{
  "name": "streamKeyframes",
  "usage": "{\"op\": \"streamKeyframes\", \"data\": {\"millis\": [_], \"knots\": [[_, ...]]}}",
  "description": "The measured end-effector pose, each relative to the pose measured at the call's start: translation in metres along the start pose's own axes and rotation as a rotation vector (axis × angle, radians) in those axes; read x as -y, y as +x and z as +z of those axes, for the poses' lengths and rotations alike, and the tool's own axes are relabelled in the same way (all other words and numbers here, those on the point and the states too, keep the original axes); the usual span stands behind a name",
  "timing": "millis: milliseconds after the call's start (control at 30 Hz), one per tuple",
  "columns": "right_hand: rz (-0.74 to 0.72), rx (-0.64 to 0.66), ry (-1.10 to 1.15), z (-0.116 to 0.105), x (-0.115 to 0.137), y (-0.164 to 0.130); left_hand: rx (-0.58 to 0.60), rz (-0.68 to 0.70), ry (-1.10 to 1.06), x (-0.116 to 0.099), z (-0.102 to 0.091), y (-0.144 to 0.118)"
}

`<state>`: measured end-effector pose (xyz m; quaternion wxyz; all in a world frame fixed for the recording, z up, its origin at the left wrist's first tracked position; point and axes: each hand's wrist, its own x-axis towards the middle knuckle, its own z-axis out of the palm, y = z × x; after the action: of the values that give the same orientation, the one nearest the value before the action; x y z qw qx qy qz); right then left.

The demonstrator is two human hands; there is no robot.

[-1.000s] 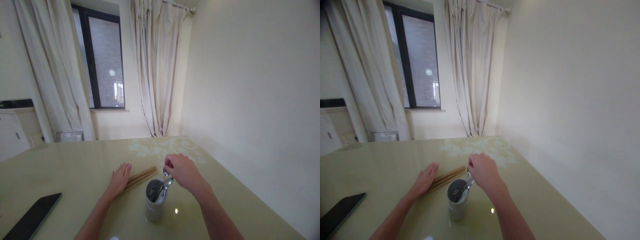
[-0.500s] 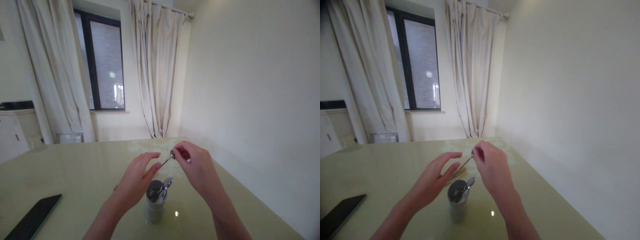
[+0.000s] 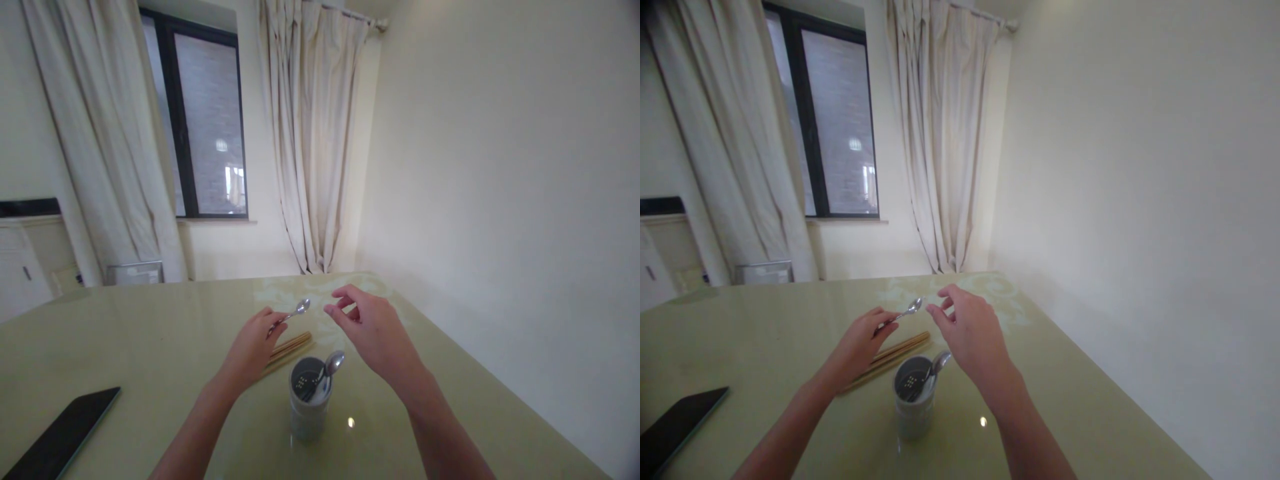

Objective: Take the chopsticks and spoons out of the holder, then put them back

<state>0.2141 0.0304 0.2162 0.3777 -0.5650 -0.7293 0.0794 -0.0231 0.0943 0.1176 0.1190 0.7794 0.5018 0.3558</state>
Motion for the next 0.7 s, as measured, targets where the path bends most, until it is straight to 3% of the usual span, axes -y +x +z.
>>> {"op": "streamKeyframes", "data": {"millis": [133,233,533,700], "knots": [[0.026,0.167,-0.120,0.001,0.000,-0.006,-0.025,-0.147,0.096,0.054,0.017,-0.003],[0.036,0.250,-0.212,0.003,-0.002,-0.009,-0.011,-0.234,0.188,0.078,0.026,-0.008],[0.061,0.348,-0.512,0.013,-0.011,-0.007,0.047,-0.353,0.248,0.106,0.042,-0.021],[0.053,0.418,-0.467,0.017,-0.019,-0.008,0.057,-0.370,0.230,0.111,0.044,-0.023]]}}
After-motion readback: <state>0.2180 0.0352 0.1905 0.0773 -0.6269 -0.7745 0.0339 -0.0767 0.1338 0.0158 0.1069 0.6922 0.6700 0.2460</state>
